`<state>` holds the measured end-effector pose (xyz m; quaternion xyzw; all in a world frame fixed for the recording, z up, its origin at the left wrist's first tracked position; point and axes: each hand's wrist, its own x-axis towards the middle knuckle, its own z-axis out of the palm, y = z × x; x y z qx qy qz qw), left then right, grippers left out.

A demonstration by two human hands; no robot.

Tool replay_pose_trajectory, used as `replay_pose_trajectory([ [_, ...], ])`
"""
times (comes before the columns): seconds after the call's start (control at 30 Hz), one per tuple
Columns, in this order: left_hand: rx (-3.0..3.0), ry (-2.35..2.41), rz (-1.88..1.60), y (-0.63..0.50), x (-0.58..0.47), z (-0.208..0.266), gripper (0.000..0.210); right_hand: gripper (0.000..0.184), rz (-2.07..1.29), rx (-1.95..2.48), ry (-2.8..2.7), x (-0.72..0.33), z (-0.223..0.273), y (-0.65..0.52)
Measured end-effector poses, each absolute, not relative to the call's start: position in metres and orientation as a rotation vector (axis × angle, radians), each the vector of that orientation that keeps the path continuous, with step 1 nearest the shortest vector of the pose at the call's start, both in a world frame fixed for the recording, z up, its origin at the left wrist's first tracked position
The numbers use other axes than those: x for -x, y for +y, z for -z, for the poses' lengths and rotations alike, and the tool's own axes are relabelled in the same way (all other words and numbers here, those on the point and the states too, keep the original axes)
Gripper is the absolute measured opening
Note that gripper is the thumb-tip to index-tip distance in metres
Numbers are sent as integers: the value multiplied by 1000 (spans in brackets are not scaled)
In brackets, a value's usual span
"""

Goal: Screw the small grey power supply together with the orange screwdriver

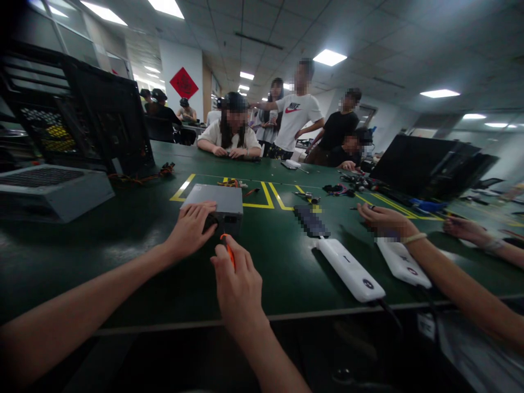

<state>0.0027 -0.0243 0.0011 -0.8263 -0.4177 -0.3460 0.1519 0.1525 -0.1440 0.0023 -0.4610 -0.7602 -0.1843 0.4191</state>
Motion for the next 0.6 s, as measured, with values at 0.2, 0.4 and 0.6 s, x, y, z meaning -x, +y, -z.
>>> replay_pose_trajectory([
  [0.2,2377,-1209,984,-26,-3,-2,29,24,446,1135,-1976,-150,-6,-148],
  [0.4,2400,-1197,979,-26,-2,-2,32,20,416,1167,-1878,-152,-6,-145],
  [0.6,2396,-1210,987,-25,-2,-2,33,30,396,1160,-2009,-148,-1,-150],
])
